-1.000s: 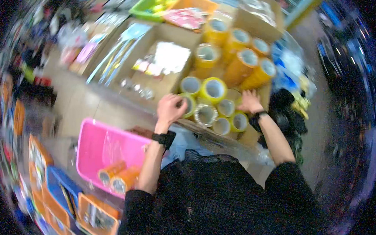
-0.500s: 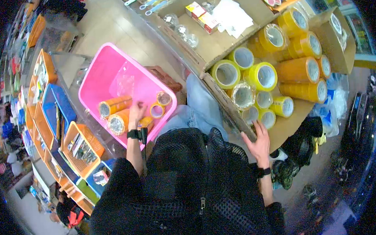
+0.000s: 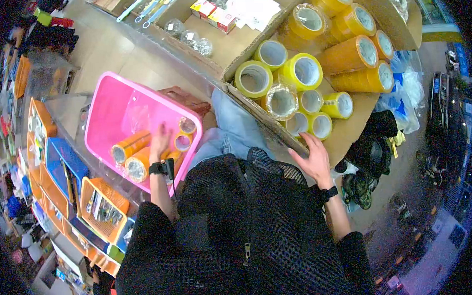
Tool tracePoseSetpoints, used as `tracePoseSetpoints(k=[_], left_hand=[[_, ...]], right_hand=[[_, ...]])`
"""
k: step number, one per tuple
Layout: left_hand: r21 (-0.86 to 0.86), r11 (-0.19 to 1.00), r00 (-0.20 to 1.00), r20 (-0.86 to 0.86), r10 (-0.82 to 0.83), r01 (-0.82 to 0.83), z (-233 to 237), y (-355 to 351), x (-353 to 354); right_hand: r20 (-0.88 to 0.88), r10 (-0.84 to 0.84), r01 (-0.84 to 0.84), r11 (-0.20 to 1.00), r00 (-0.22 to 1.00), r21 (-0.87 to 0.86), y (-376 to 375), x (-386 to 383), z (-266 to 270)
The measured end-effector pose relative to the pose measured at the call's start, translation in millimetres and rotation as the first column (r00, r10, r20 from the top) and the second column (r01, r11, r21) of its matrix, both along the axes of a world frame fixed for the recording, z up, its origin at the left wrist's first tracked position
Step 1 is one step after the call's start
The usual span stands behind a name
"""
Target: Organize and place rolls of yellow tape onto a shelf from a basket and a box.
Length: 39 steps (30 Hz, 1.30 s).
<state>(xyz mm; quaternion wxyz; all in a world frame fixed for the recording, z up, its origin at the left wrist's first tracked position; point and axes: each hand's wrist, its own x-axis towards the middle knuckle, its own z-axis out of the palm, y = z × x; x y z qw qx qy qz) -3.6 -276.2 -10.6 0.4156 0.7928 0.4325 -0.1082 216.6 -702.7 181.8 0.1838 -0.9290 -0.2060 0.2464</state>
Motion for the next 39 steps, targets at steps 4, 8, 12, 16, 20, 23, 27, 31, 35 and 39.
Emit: tracePoseSetpoints(k=[4, 8, 12, 16, 20, 23, 27, 31, 35, 39], left_hand=[[0.256, 0.926, 0.888, 0.436, 0.145, -0.276, 77.6, 24.0, 12.3], [0.641, 0.763, 0.920, -0.341, 0.193, 0.077, 132.5, 35.6, -9.6], [0.671, 0.730, 0.847, -0.459, 0.267, 0.133, 72.6, 67.6, -91.6], [0.405, 0.902, 0.652, -0.646, 0.398, -0.149, 103.4, 53.2, -85.7], [0.360, 0.922, 0.678, -0.643, 0.356, -0.142, 79.8, 46.6, -137.6], [0.438, 0.874, 0.766, -0.482, 0.426, -0.210, 56.6, 26.1, -160.2], [0.326, 0.906, 0.927, -0.170, 0.335, -0.268, 15.9, 13.5, -184.6], [0.339, 0.901, 0.884, -0.281, 0.372, -0.271, -7.5, 17.0, -180.3], [0.335, 0.889, 0.871, -0.272, 0.408, -0.312, -8.3, 17.0, -169.6], [0.344, 0.874, 0.860, -0.260, 0.440, -0.343, -9.9, 16.4, -171.5]], right_hand=[[0.214, 0.023, -0.047, 0.993, 0.977, 0.105, 0.8, -1.6, 6.9], [0.410, 0.078, -0.271, 0.857, 0.909, 0.438, 51.8, 21.7, 94.2], [0.565, 0.228, -0.600, 0.452, 0.793, 0.660, 125.2, 9.6, 148.6], [0.614, 0.515, -0.784, 0.219, 0.599, 0.581, 190.1, -18.9, 96.5], [0.538, 0.490, -0.666, 0.719, 0.686, 0.196, 165.2, 47.7, 31.2], [0.499, 0.333, -0.464, 0.871, 0.800, 0.164, 118.3, 71.2, 36.9], [-0.236, 0.101, 0.018, 0.889, 0.966, 0.457, 102.4, 43.4, 46.1], [-0.499, 0.377, -0.138, 0.882, 0.780, 0.450, 129.7, 13.4, 16.5], [-0.580, 0.492, -0.394, 0.870, 0.649, 0.297, 169.2, -7.4, -68.3], [0.534, 0.563, -0.774, 0.507, 0.630, 0.379, 193.1, 0.9, -101.3]])
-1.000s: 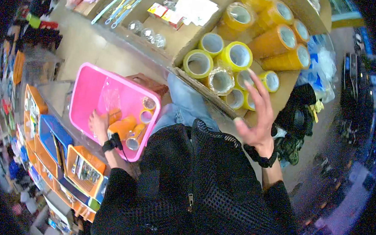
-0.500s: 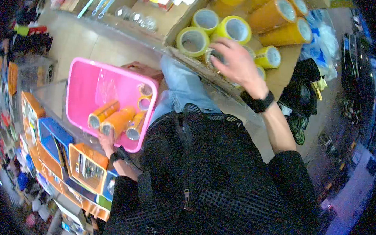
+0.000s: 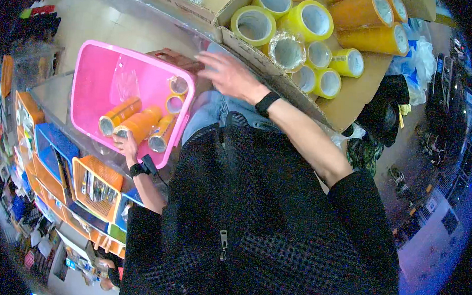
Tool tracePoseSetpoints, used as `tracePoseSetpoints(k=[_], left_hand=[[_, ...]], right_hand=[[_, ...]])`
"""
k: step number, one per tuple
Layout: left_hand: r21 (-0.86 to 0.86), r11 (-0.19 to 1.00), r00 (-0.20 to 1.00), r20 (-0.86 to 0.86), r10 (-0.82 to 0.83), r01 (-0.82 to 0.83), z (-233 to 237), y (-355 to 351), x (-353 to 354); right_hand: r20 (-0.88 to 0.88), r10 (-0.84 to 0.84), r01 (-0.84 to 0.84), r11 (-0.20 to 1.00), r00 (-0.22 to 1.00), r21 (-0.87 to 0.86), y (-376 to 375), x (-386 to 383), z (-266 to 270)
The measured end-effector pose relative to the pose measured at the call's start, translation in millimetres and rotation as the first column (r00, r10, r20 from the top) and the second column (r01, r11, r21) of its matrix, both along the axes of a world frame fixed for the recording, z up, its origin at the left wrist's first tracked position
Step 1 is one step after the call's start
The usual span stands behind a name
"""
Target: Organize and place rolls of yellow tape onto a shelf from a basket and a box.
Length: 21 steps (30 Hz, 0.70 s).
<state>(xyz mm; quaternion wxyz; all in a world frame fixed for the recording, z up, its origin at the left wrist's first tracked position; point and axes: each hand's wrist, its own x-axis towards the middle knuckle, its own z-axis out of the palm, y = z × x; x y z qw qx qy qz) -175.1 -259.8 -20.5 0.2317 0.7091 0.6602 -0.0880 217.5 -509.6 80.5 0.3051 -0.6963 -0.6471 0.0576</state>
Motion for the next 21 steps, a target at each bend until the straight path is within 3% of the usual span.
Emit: tracePoseSetpoints(k=[1, 3, 4, 6, 7, 9, 12, 14, 16, 18, 19, 20, 21], left_hand=[[0.019, 1.000, 1.000, 0.021, -0.019, 0.019, -5.3, 1.2, -6.2], [0.035, 0.999, 0.999, 0.035, -0.006, 0.005, -15.1, 1.1, -18.6], [0.035, 0.999, 0.999, 0.036, -0.004, 0.003, -8.7, -1.7, -13.1], [0.028, 0.998, 0.997, 0.039, 0.061, -0.063, 0.7, -5.6, 1.0], [0.027, 0.998, 0.997, 0.041, 0.064, -0.065, -5.8, -2.9, -2.6], [0.040, 0.998, 0.998, 0.039, 0.057, -0.058, -14.7, 4.5, -10.4], [-0.002, 0.997, 0.997, 0.007, 0.073, -0.073, 28.9, 1.9, 14.7], [0.101, 0.994, 0.998, 0.047, 0.037, -0.042, 16.0, 5.6, 7.2], [0.199, 0.980, 0.997, 0.083, -0.002, -0.014, 14.6, 4.0, 10.6], [0.124, 0.992, 0.990, -0.134, 0.048, -0.031, 23.9, 2.6, 20.9], [0.166, 0.985, 0.944, -0.315, 0.103, -0.052, 68.1, -15.5, 61.1], [0.168, 0.985, 0.945, -0.312, 0.094, -0.043, 64.4, -9.4, 63.8], [0.397, 0.909, 0.988, -0.135, -0.080, 0.128, 58.0, -2.8, 62.2]], right_hand=[[-0.004, 0.009, -0.009, 1.000, 1.000, -0.002, 4.1, 3.7, 15.4], [-0.199, -0.271, 0.287, 0.956, 0.942, 0.054, 12.6, 11.0, 66.1], [-0.197, -0.269, 0.285, 0.957, 0.943, 0.054, 12.6, 13.0, 78.9], [-0.546, -0.273, 0.254, 0.961, 0.792, -0.110, 7.5, 17.9, 100.1], [-0.423, -0.236, 0.211, 0.972, 0.875, -0.105, 2.5, 18.5, 110.0], [-0.373, -0.230, 0.215, 0.973, 0.899, -0.082, -11.6, 17.5, 126.2], [-0.288, -0.290, 0.280, 0.957, 0.913, -0.076, -40.3, 23.0, 136.6], [-0.167, -0.474, 0.467, 0.881, 0.865, -0.079, -70.8, 30.2, 129.8], [-0.118, -0.559, 0.542, 0.827, 0.821, -0.150, -105.8, 36.1, 120.6], [-0.075, -0.636, 0.610, 0.763, 0.768, -0.215, -132.0, 35.9, 114.8], [-0.062, -0.683, 0.650, 0.717, 0.728, -0.251, -142.4, 33.6, 113.5], [-0.048, -0.727, 0.688, 0.667, 0.685, -0.286, -151.5, 30.7, 111.6], [-0.035, -0.728, 0.683, 0.658, 0.685, -0.317, -159.3, 27.3, 109.7]])
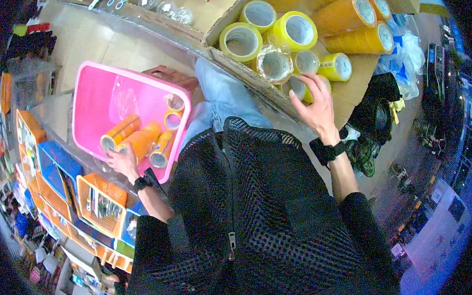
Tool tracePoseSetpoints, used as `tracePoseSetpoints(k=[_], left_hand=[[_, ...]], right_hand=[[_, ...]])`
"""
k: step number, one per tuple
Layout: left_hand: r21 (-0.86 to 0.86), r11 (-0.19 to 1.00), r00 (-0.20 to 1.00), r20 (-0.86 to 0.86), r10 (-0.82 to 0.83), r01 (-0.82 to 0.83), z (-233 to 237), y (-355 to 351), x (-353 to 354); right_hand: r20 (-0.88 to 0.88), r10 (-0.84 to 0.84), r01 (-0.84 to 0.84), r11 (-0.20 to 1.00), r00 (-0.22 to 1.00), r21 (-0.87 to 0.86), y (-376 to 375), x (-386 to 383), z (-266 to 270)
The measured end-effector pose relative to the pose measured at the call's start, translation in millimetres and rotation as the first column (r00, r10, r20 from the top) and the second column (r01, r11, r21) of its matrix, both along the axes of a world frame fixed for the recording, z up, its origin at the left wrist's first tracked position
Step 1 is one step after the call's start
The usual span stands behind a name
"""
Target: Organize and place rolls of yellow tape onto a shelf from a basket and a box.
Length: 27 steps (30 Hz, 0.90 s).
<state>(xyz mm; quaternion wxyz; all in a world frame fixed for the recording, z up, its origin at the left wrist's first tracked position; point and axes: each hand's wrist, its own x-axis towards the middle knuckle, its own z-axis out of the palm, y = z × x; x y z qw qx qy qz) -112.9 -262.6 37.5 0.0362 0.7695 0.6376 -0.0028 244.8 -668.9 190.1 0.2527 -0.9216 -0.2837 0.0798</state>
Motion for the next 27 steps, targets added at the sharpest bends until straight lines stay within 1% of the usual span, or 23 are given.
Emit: tracePoseSetpoints(k=[1, 2, 3, 4, 5, 6, 8, 9, 11, 12, 13, 14, 15, 16, 17, 18, 19, 20, 21, 23, 24, 26, 27], left_hand=[[0.244, 0.949, 0.959, 0.147, -0.241, 0.201, 13.6, -2.9, 12.3], [0.085, 0.967, 0.906, 0.337, -0.256, 0.242, 22.8, -8.6, 28.5], [-0.066, 0.952, 0.830, 0.510, -0.226, 0.299, 47.4, -22.4, 67.6], [-0.214, 0.881, 0.745, 0.636, -0.201, 0.421, 38.5, -25.2, 87.8], [-0.188, 0.803, 0.631, 0.725, -0.275, 0.565, 29.4, -34.9, 110.1], [-0.283, 0.688, 0.637, 0.697, -0.331, 0.668, 30.3, -47.3, 138.6], [-0.323, 0.478, 0.558, 0.649, -0.517, 0.817, 32.0, -81.9, 190.8], [-0.251, 0.325, 0.401, 0.720, -0.567, 0.912, 20.5, -95.9, 209.7], [-0.591, 0.054, 0.563, 0.732, -0.385, 0.805, -7.3, -116.9, 247.9], [-0.595, 0.051, 0.567, 0.731, -0.379, 0.802, -32.5, -128.5, 256.6], [-0.561, 0.208, 0.587, 0.670, -0.454, 0.801, -65.4, -141.0, 259.0], [-0.501, 0.358, 0.615, 0.596, -0.517, 0.788, -83.4, -147.4, 259.2], [-0.506, 0.360, 0.619, 0.593, -0.515, 0.784, -73.2, -148.3, 259.6], [-0.281, 0.489, 0.564, 0.399, -0.723, 0.826, -47.6, -150.2, 259.4], [-0.025, 0.519, 0.517, 0.141, -0.844, 0.854, -28.0, -153.8, 258.6], [0.158, 0.437, 0.398, 0.224, -0.889, 0.886, -21.6, -153.2, 254.0], [0.149, 0.433, 0.395, 0.230, -0.890, 0.889, -18.1, -153.7, 242.8], [-0.132, 0.381, 0.400, 0.402, -0.824, 0.915, -12.4, -154.0, 227.4], [-0.386, 0.254, 0.441, 0.542, -0.716, 0.887, -4.6, -152.6, 211.7], [-0.496, 0.159, 0.469, 0.599, -0.649, 0.854, 30.1, -134.4, 193.7], [-0.494, 0.160, 0.467, 0.596, -0.654, 0.855, 40.2, -127.6, 183.4], [-0.472, 0.369, 0.593, 0.542, -0.595, 0.801, 55.9, -113.3, 165.1], [-0.323, 0.486, 0.578, 0.559, -0.595, 0.812, 58.1, -103.3, 154.6]], right_hand=[[-0.002, 0.000, 0.000, 1.000, 1.000, -0.003, -6.4, -5.7, -4.8], [-0.039, -0.008, 0.007, 1.000, 0.999, -0.018, -11.5, -11.0, -11.6], [-0.082, -0.011, 0.009, 0.999, 0.997, -0.032, -13.9, -15.1, -16.3], [-0.130, -0.007, -0.003, 0.997, 0.991, -0.073, -14.8, -17.1, -19.1], [-0.148, 0.010, -0.020, 0.998, 0.989, -0.066, -13.4, -16.0, -20.2], [-0.135, 0.017, -0.026, 0.998, 0.991, -0.059, -11.1, -13.5, -18.0], [-0.165, 0.009, -0.019, 0.998, 0.986, -0.058, -9.8, -13.6, -16.0], [-0.169, 0.019, -0.029, 0.998, 0.985, -0.056, -9.8, -11.9, -17.5], [-0.232, -0.031, 0.011, 0.996, 0.972, -0.088, -13.6, -12.9, -18.2], [-0.235, -0.025, 0.005, 0.996, 0.972, -0.088, -14.5, -12.8, -19.3], [-0.241, -0.026, 0.003, 0.996, 0.970, -0.093, -15.3, -13.7, -19.6], [-0.234, -0.023, 0.003, 0.996, 0.972, -0.087, -15.4, -14.3, -19.5], [-0.227, -0.021, 0.003, 0.997, 0.974, -0.079, -14.4, -12.9, -20.9], [-0.230, -0.023, 0.004, 0.997, 0.973, -0.081, -13.6, -11.4, -22.7], [-0.230, -0.030, 0.012, 0.997, 0.973, -0.081, -14.1, -11.5, -23.2], [-0.230, -0.040, 0.021, 0.996, 0.972, -0.083, -15.6, -12.6, -22.9], [-0.235, -0.047, 0.026, 0.995, 0.971, -0.092, -15.1, -12.1, -22.7], [-0.250, -0.044, 0.021, 0.995, 0.967, -0.093, -13.3, -10.9, -22.5], [-0.265, -0.039, 0.015, 0.996, 0.963, -0.092, -12.7, -10.9, -21.4], [-0.283, -0.038, 0.014, 0.996, 0.958, -0.086, -11.1, -10.2, -19.1], [-0.295, -0.035, 0.012, 0.997, 0.955, -0.077, -10.0, -9.9, -18.5], [-0.297, -0.034, 0.014, 0.998, 0.954, -0.069, -11.0, -9.5, -18.6], [-0.301, -0.028, 0.010, 0.998, 0.953, -0.061, -11.0, -8.8, -19.3]])
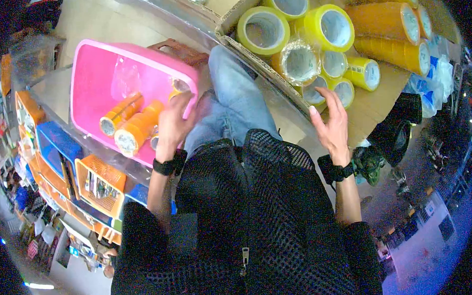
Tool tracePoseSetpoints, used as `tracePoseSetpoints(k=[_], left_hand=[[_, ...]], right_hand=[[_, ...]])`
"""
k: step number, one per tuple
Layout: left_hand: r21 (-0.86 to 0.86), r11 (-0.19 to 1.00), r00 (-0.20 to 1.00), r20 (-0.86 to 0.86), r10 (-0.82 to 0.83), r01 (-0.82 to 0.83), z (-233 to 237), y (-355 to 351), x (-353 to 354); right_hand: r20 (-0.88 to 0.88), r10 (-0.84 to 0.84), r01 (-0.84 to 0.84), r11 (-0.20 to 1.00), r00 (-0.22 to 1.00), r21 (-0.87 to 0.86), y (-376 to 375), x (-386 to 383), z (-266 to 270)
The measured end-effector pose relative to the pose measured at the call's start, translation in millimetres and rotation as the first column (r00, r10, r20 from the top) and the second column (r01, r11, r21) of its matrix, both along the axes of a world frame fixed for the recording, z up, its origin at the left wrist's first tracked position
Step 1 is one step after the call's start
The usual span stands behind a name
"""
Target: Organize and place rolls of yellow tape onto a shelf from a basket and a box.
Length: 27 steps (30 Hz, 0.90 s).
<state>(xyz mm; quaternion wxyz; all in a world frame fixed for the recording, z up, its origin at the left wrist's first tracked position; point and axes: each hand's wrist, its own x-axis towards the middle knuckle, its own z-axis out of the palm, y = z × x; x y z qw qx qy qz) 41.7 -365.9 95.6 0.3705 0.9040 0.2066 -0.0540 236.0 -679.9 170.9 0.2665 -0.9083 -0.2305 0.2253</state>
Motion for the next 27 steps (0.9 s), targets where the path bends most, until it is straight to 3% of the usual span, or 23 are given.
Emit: tracePoseSetpoints(k=[1, 3, 4, 6, 7, 9, 11, 12, 16, 20, 25, 26, 27], left_hand=[[0.098, 0.990, 0.987, 0.133, 0.089, -0.102, 3.2, 11.3, -11.3], [0.336, 0.859, 0.920, 0.211, 0.331, -0.386, 15.7, 34.8, -34.3], [0.372, 0.806, 0.888, 0.162, 0.431, -0.460, 18.2, 51.8, -50.7], [0.685, 0.619, 0.851, 0.000, 0.526, -0.383, 15.9, 73.2, -91.8], [0.657, 0.631, 0.833, -0.009, 0.554, -0.412, -1.8, 87.6, -122.7], [0.643, 0.686, 0.768, -0.230, 0.598, -0.342, -35.7, 106.0, -176.0], [0.484, 0.768, 0.713, -0.348, 0.609, -0.420, -71.8, 117.2, -215.4], [0.352, 0.803, 0.734, -0.339, 0.589, -0.481, -74.8, 116.0, -220.7], [0.395, 0.717, 0.696, -0.224, 0.682, -0.575, -72.9, 107.2, -213.9], [0.392, 0.719, 0.730, -0.152, 0.666, -0.575, -85.6, 111.5, -216.8], [0.498, 0.631, 0.632, -0.195, 0.750, -0.595, -60.3, 103.5, -186.7], [0.479, 0.633, 0.580, -0.276, 0.766, -0.608, -26.7, 92.2, -160.7], [0.484, 0.620, 0.586, -0.242, 0.773, -0.618, -0.4, 81.9, -139.3]], right_hand=[[0.001, 0.002, -0.002, 1.000, 1.000, 0.016, -0.4, 0.3, -0.8], [0.015, -0.025, 0.025, 1.000, 1.000, -0.002, -1.6, -2.9, -1.0], [0.022, -0.023, 0.023, 1.000, 0.999, 0.016, -0.5, -4.6, -1.3], [0.035, -0.014, 0.014, 1.000, 0.999, -0.005, -1.0, -2.5, -1.9], [0.057, 0.002, 0.000, 0.999, 0.998, -0.037, -2.3, -1.0, -4.9], [0.071, 0.025, -0.024, 1.000, 0.997, -0.011, 0.0, -0.8, -0.1], [0.091, 0.025, -0.024, 1.000, 0.996, -0.010, 1.2, -2.9, 3.1], [0.096, 0.029, -0.028, 1.000, 0.995, -0.014, 1.1, -3.2, 5.4], [0.079, 0.003, -0.004, 1.000, 0.997, 0.018, -3.8, -3.6, 0.4], [0.104, -0.030, 0.027, 0.999, 0.994, 0.035, -8.5, -5.7, -1.5], [0.129, -0.004, 0.002, 1.000, 0.992, 0.020, -10.2, -8.7, 1.4], [0.141, -0.031, 0.027, 0.999, 0.990, 0.027, -10.4, -9.8, 0.5], [0.148, -0.030, 0.026, 0.999, 0.989, 0.028, -11.4, -11.6, -1.2]])
